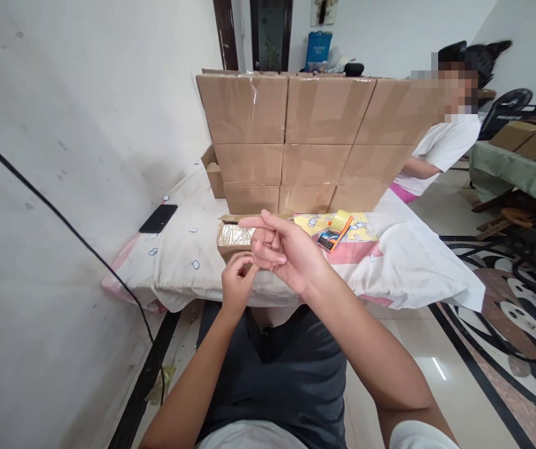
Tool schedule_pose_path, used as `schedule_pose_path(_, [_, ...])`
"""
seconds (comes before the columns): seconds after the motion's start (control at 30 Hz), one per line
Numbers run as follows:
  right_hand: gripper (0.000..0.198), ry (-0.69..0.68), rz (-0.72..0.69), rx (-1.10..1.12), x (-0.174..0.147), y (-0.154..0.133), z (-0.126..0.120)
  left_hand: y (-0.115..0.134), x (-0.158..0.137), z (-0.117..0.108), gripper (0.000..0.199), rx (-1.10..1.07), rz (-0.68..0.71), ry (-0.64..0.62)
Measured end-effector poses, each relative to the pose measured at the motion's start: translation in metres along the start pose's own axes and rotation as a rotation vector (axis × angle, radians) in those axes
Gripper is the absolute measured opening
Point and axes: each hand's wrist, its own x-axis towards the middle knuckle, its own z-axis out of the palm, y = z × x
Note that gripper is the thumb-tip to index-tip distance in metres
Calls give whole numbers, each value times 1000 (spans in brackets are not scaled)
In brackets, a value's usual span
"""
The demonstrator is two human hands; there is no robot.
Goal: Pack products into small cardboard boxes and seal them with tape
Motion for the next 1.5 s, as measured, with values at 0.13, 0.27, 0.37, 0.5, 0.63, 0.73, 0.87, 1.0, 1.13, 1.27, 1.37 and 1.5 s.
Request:
schedule_pose_path(0.13, [36,-29,-22,7,4,-1,7,-3,-1,3,18,-63,-31,51])
schedule_pose_path(0.27, [40,27,-33,35,6,-4,10,-5,0,4,30,-79,-65,83])
schedule_pose_path(0.37, [48,67,-47,46,7,-9,10,-3,3,4,16,-30,-40,69])
schedule_pose_path(0.5, [49,81,-47,68,9,-9,9,-2,5,8,13,-22,-31,19])
schedule_pose_path(0.63, [50,90,-50,82,8,-3,11,-2,4,12,20,-8,-50,44])
schedule_pose_path(0.73, [52,83,-69,81,5,-2,13,-1,6,11,20,35,-54,86])
schedule_pose_path(0.87, [51,52,-94,74,5,-3,12,0,9,10,16,107,-45,123])
schedule_pose_path(1.0, [50,-12,-96,88,10,3,8,0,10,13,13,171,-42,154])
schedule_pose_path(1.13, [46,-73,-86,96,14,15,5,-1,9,17,20,222,-62,197])
schedule_pose_path(1.27, [45,-81,-79,84,15,20,7,-5,7,18,29,255,-51,221])
schedule_pose_path(1.37, [47,-97,-69,95,13,18,9,-7,7,17,33,300,-14,226])
schedule_pose_path(1.5, [48,-91,-72,102,14,16,8,-8,11,17,35,367,33,205])
